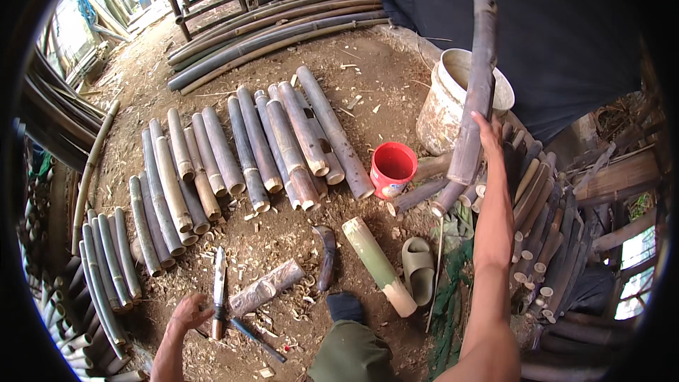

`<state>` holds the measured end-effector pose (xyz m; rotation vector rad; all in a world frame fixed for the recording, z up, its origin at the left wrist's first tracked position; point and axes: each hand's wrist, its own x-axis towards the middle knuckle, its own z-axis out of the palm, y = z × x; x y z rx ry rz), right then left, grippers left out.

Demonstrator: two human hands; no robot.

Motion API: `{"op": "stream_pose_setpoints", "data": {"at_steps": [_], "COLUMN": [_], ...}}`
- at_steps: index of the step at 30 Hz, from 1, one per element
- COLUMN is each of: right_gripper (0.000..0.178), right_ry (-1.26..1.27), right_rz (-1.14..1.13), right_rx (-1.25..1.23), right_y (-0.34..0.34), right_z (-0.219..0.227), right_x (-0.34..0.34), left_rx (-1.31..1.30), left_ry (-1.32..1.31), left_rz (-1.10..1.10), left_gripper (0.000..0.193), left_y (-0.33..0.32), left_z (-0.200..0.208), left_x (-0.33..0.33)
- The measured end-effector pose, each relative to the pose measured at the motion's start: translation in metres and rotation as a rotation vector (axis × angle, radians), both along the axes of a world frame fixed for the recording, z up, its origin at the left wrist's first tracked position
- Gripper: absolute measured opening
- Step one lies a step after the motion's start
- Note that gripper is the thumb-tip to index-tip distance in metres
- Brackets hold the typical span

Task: The person shapes bamboo components by using a hammer and a chisel to hollow out a joint in a dark bamboo pole and then uses a knife to carve and smooth the edges of the holes.

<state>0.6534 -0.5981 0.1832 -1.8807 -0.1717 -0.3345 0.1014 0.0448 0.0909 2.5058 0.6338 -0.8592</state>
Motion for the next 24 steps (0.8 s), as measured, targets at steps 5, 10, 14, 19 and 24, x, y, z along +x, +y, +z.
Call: {"op": "stream_pose_setpoints", "data": {"at_steps": [5, 10, 14, 19, 24], "right_gripper": [0.077, 0.086, 0.079, 0.089, 0.090], "right_ry": [-0.425, -0.535, -0.683, -0.933, -0.353], "right_rz": [-0.361, -0.001, 0.447, 0.569, 0.256], "right_rx": [-0.840, -1.153, -1.121, -0.925, -0.246], "right_y": [0.046, 0.102, 0.153, 0.228, 0.310], "right_z": [0.031, 0.051, 0.029, 0.019, -0.033], "right_x": [-0.063, -0.135, -0.145, -0.121, -0.196], "left_rx": [0.437, 0.559, 0.728, 0.274, -0.625], "left_ry": [-0.746, -0.983, -0.903, -0.678, -0.311], "left_rz": [-0.220, -0.308, -0.305, -0.274, 0.304], "left_gripper": [0.090, 0.117, 0.121, 0.080, 0.097], "left_y": [-0.030, -0.070, -0.036, 0.022, -0.059], "left_z": [0.072, 0.143, 0.126, 0.103, 0.035], "left_x": [0.069, 0.159, 0.179, 0.096, 0.094]}}
